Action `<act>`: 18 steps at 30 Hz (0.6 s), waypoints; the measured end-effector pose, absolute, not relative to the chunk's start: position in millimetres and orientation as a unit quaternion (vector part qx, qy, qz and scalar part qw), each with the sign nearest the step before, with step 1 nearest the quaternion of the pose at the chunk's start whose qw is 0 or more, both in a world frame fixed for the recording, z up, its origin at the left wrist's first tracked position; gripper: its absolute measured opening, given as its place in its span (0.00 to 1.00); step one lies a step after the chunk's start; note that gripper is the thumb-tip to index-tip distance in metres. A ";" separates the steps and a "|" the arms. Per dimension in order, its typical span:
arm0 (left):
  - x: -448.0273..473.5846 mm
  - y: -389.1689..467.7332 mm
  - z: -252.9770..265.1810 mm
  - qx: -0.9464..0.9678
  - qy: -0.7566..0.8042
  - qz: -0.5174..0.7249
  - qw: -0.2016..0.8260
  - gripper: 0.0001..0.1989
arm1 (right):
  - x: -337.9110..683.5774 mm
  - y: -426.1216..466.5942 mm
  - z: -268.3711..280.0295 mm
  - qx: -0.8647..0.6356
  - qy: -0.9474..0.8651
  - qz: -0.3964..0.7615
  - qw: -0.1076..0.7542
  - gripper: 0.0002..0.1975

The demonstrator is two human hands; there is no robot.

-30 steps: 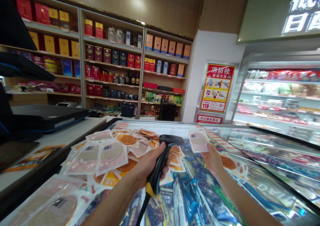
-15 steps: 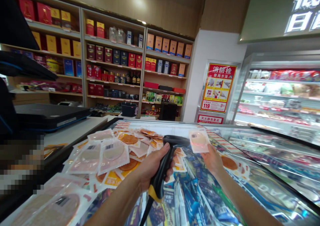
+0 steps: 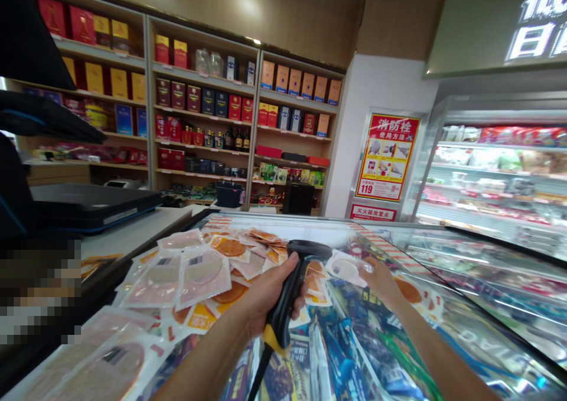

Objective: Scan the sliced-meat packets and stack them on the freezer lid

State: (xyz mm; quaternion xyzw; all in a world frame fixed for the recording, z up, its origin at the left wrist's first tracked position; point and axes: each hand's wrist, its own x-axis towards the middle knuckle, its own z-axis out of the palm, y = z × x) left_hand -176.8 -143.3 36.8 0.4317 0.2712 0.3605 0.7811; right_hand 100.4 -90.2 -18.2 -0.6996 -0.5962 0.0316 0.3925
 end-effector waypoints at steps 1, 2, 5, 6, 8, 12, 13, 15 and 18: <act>-177.2 -142.4 35.9 0.434 0.275 0.361 0.778 0.18 | 101.3 -93.6 -13.2 -0.707 -0.619 0.034 0.341 0.10; -177.5 -141.7 35.1 0.437 0.278 0.362 0.775 0.19 | 101.8 -96.6 -8.9 -0.712 -0.638 0.029 0.291 0.08; -178.3 -140.5 34.1 0.440 0.279 0.363 0.772 0.19 | 98.2 -103.7 -1.9 -0.723 -0.676 -0.028 0.141 0.06; -178.7 -140.4 34.2 0.439 0.277 0.364 0.773 0.18 | 94.5 -105.2 -1.9 -0.726 -0.678 -0.051 0.101 0.09; -179.4 -140.5 35.1 0.437 0.279 0.358 0.777 0.18 | 83.4 -106.9 -4.8 -0.731 -0.676 -0.089 0.043 0.17; -180.5 -140.8 36.4 0.437 0.288 0.350 0.777 0.19 | 56.7 -105.1 -14.7 -0.724 -0.678 -0.122 -0.004 0.18; -180.5 -140.9 36.5 0.437 0.287 0.350 0.777 0.19 | 53.0 -103.4 -16.7 -0.727 -0.673 -0.133 -0.002 0.16; -180.5 -141.5 36.7 0.436 0.285 0.351 0.778 0.20 | 53.4 -98.6 -19.5 -0.738 -0.658 -0.149 0.017 0.13; -179.9 -143.0 37.5 0.433 0.279 0.348 0.783 0.20 | 72.9 -88.8 -23.4 -0.765 -0.618 -0.112 0.143 0.15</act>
